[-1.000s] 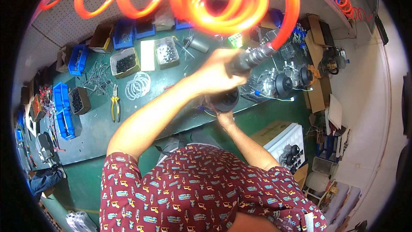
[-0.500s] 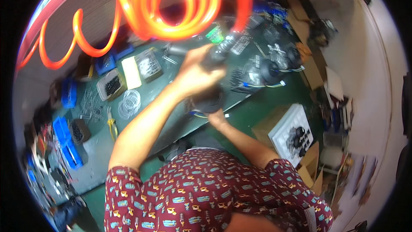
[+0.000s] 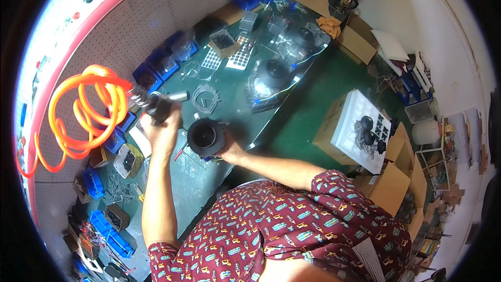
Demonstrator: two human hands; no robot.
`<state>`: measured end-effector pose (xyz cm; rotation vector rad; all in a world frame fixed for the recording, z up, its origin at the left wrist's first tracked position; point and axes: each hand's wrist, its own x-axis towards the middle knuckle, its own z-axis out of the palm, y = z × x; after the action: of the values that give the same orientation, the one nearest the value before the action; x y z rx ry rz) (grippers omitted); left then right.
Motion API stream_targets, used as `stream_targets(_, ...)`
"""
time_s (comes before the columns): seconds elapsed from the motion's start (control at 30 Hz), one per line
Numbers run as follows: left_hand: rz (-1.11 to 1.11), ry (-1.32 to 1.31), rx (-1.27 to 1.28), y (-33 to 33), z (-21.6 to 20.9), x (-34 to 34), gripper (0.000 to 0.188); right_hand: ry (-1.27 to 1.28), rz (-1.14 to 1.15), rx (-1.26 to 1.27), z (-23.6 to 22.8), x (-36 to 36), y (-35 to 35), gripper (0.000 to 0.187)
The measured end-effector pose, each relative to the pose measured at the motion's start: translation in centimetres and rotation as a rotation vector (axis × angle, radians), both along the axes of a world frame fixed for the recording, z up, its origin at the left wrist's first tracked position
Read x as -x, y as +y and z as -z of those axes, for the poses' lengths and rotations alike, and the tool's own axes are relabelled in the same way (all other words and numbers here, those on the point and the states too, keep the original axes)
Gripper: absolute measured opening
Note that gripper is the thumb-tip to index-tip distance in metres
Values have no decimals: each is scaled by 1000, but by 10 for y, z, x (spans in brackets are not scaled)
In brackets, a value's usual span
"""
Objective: The person assembles small electric fans by attaching fan blades to motor housings using a cordless drill. They repeatedly pick up fan components, align them, and fasten them with screws, then place the assembled units on the workbench.
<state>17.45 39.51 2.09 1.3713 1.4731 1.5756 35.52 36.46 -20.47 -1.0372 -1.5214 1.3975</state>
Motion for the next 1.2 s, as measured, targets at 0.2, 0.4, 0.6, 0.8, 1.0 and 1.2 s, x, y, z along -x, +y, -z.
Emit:
stream_targets(0.2, -166, -3, -212, -12, -28, 23, 10, 61, -257, 119, -30, -10, 0, 96)
stream_targets(0.4, -334, -280, -241, -15, -45, -21, 21, -291, 326, 184, -6, -143, 25, 26)
stream_targets(0.6, -404, -381, -276, -7, -15, -92, 22, -36, 300, 75, -37, -170, 91, 68)
stream_targets(0.8, -473, -329, -230, -2, -6, -106, 16, -54, 148, 116, -22, -136, 117, 99)
stream_targets(1.0, -504, -221, -166, 1, 9, -94, 16, -127, 106, 22, -8, -119, 122, 101)
stream_targets(1.2, -232, -137, -168, 12, -2, -99, 16, 129, 62, 153, 52, -120, 131, 95)
